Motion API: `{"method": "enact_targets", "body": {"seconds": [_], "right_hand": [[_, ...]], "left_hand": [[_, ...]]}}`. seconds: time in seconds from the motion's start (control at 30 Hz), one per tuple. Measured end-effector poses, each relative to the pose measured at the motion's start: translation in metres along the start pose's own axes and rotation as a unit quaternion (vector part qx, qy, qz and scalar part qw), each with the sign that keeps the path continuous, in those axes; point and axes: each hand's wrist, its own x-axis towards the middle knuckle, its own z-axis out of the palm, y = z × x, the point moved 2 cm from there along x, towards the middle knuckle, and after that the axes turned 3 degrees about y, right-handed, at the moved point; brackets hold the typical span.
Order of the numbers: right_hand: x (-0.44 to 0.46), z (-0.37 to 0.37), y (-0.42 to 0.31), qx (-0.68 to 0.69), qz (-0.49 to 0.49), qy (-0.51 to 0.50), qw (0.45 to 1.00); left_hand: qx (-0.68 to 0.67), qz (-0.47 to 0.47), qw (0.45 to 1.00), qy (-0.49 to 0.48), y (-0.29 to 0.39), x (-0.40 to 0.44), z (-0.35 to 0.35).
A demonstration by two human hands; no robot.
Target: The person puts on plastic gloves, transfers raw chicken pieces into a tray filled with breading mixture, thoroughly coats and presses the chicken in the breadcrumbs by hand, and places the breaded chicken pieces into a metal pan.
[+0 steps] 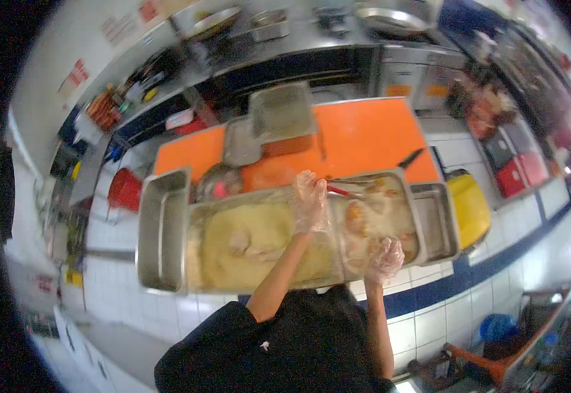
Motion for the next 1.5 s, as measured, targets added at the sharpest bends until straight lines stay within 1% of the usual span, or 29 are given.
{"method": "enact_targets", "body": {"seconds": [0.07,0.1,0.17,0.2,0.27,0.33,0.37,0.43,0.47,0.53,0.57,0.63,0.67,0.7,0.73,0.77,0.83,0.87,0.93,1.0,1.07,1.13,1.17,1.23,1.3,1.33,1.4,1.43,1.5], "right_hand": [[-0.036,0.011,-0.042,-0.056,-0.075,-0.040,0.995],[-0.054,0.024,-0.052,0.093,-0.012,-0.177,0.980],[-0.079,0.042,-0.079,0.229,0.047,-0.319,0.919],[-0.089,0.048,-0.095,0.171,0.000,-0.341,0.925],[-0.103,0.067,-0.100,0.105,-0.048,-0.361,0.925],[-0.113,0.096,-0.089,0.008,-0.169,-0.375,0.911],[-0.112,0.102,-0.092,-0.050,-0.251,-0.370,0.893],[-0.122,0.125,-0.088,-0.069,-0.293,-0.390,0.871],[-0.131,0.144,-0.080,-0.086,-0.329,-0.404,0.849],[-0.148,0.180,-0.059,-0.020,-0.341,-0.381,0.859],[-0.146,0.196,-0.064,-0.079,-0.328,-0.433,0.836],[-0.154,0.216,-0.058,-0.140,-0.306,-0.484,0.808],[-0.161,0.245,-0.036,-0.175,-0.404,-0.467,0.767],[-0.164,0.262,-0.023,-0.210,-0.496,-0.447,0.714],[-0.156,0.254,-0.041,-0.216,-0.496,-0.443,0.715],[-0.144,0.229,-0.084,-0.171,-0.541,-0.254,0.783],[-0.139,0.222,-0.132,-0.105,-0.523,-0.202,0.822],[-0.154,0.237,-0.143,-0.125,-0.519,-0.191,0.824],[-0.188,0.270,-0.144,-0.256,-0.528,-0.087,0.805],[-0.189,0.290,-0.151,-0.134,-0.511,-0.264,0.807],[-0.184,0.301,-0.139,-0.075,-0.532,-0.350,0.768],[-0.146,0.244,-0.185,-0.024,-0.456,-0.458,0.763],[-0.138,0.233,-0.189,0.002,-0.358,-0.449,0.819],[-0.158,0.245,-0.179,0.027,-0.254,-0.437,0.863],[-0.222,0.308,-0.162,0.058,-0.355,-0.317,0.877],[-0.206,0.292,-0.174,0.059,-0.356,-0.313,0.879],[-0.172,0.247,-0.198,0.142,-0.265,-0.445,0.844],[-0.165,0.241,-0.203,0.166,-0.230,-0.486,0.827],[-0.188,0.256,-0.203,-0.101,-0.376,-0.329,0.860]], "left_hand": [[0.080,0.011,0.997,-0.002,0.022,0.006,-0.080],[0.108,0.039,0.993,-0.004,0.027,0.007,-0.124],[0.238,-0.036,0.970,0.009,0.020,-0.002,-0.224],[0.388,-0.052,0.920,-0.016,0.056,-0.006,-0.260],[0.541,-0.049,0.839,-0.026,0.038,-0.019,-0.349],[0.645,-0.205,0.727,-0.118,0.059,-0.021,-0.390],[0.643,-0.209,0.727,-0.117,0.040,-0.031,-0.414],[0.683,-0.132,0.684,-0.221,-0.012,-0.056,-0.451],[0.681,-0.137,0.686,-0.217,-0.010,-0.052,-0.442],[0.657,-0.270,0.681,-0.179,0.001,-0.041,-0.407],[0.656,-0.271,0.682,-0.179,-0.015,-0.042,-0.413],[0.643,-0.213,0.724,-0.129,-0.041,-0.038,-0.426],[0.637,-0.190,0.738,-0.113,-0.042,-0.031,-0.429],[0.729,0.002,0.670,-0.143,-0.019,-0.015,-0.424],[0.755,0.101,0.627,-0.162,-0.017,-0.008,-0.425],[0.777,0.203,0.573,-0.165,-0.015,-0.001,-0.425],[0.723,-0.065,0.676,-0.129,-0.057,0.009,-0.435],[0.704,-0.132,0.670,-0.193,-0.067,0.019,-0.419],[0.726,0.052,0.649,-0.222,-0.133,0.019,-0.417],[0.695,0.175,0.659,-0.229,-0.171,0.024,-0.417],[0.592,-0.022,0.776,-0.216,-0.079,0.057,-0.364],[0.587,0.033,0.788,-0.185,-0.096,0.076,-0.371],[0.580,0.026,0.801,-0.146,-0.098,0.078,-0.369],[0.572,0.015,0.813,-0.109,-0.101,0.063,-0.360],[0.568,0.056,0.807,-0.149,-0.108,0.051,-0.340],[0.568,0.060,0.807,-0.148,-0.106,0.057,-0.341],[0.583,0.009,0.750,-0.312,-0.102,0.063,-0.344],[0.582,0.006,0.750,-0.314,-0.085,0.066,-0.331],[0.532,-0.018,0.806,-0.258,-0.058,0.060,-0.310]]}}
